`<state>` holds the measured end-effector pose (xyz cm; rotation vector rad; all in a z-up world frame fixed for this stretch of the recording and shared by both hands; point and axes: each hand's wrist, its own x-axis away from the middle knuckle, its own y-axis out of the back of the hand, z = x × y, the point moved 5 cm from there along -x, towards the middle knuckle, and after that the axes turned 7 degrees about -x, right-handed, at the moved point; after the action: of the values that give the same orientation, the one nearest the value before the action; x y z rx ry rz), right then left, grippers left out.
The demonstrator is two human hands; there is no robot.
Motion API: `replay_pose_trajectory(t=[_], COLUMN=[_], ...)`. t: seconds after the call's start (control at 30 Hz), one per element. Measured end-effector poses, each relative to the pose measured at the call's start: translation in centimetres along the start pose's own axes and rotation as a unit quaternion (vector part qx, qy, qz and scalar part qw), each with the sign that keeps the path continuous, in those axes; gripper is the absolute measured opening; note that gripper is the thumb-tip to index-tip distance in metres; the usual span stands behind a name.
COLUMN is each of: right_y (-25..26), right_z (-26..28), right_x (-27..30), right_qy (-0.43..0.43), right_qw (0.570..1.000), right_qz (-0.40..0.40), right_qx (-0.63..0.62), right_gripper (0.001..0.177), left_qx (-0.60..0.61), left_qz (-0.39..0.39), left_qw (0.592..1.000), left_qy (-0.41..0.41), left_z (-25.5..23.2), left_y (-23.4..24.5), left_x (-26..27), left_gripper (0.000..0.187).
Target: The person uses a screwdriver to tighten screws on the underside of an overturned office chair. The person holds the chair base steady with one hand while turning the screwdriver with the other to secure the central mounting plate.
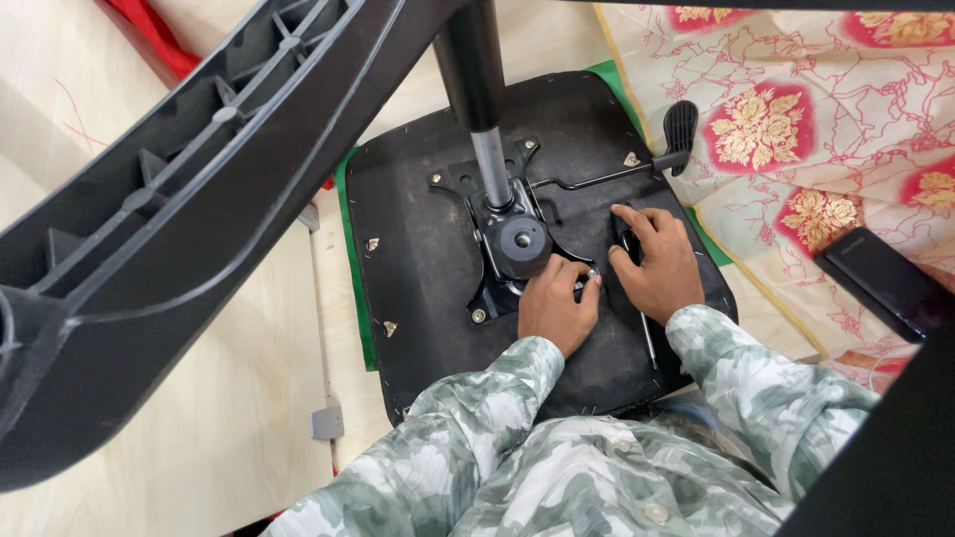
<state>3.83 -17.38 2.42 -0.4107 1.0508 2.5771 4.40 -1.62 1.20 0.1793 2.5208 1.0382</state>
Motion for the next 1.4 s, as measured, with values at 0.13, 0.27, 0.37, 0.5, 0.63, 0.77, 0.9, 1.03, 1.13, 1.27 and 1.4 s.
replay_pose_trajectory(t=[0.13,0.27,0.37,0.5,0.63,0.77,0.9,1.03,1.13,1.27,1.4], right_y=[0.05,-0.05,0.06,-0.13,-0.09,-0.13,-0.14,0.01,0.02,0.08,0.08], right_z=[-0.08,-0.5,-0.38,-0.63,-0.84,-0.74,-0.69,-0.32,-0.3,-0.3,-0.3], right_x=[-0.05,0.2,0.17,0.28,0.32,0.35,0.33,0.27,0.27,0.46,0.49], right_qy=[0.014,0.007,0.031,0.035,0.041,0.043,0.023,0.019,0.013,0.036,0.021], right_qw=[1.0,1.0,0.999,0.999,0.999,0.999,1.0,1.0,1.0,0.999,1.0], right_qz=[-0.002,-0.003,-0.01,-0.017,-0.019,-0.021,-0.008,-0.007,-0.005,-0.014,-0.011], right_qx=[0.001,-0.003,-0.003,-0.002,-0.004,-0.004,0.001,-0.002,-0.004,0.007,-0.001], right_gripper=[0.05,0.049,0.052,0.051,0.051,0.05,0.05,0.05,0.05,0.049,0.049], left_qx=[0.006,0.016,0.012,0.003,-0.016,-0.03,-0.011,0.003,0.02,0.011,0.008], left_qz=[0.001,-0.002,-0.005,-0.007,0.021,0.014,-0.001,0.024,0.028,0.006,0.025], left_qw=[1.0,1.0,1.0,1.0,1.0,0.999,1.0,1.0,0.999,1.0,1.0], left_qy=[-0.008,-0.013,-0.011,-0.017,0.015,0.017,-0.006,-0.005,-0.001,-0.006,0.011], left_z=[-0.04,0.25,0.12,0.18,0.36,0.1,-0.15,-0.01,0.34,0.52,0.34], left_y=[0.0,-0.02,-0.02,0.09,-0.13,0.08,0.59,0.66,0.61,0.44,0.52], left_x=[0.01,0.18,0.08,0.07,0.03,0.2,0.23,0.14,0.13,0.16,0.05], left_gripper=[0.022,0.02,0.018,0.016,0.018,0.021,0.028,0.022,0.02,0.017,0.018])
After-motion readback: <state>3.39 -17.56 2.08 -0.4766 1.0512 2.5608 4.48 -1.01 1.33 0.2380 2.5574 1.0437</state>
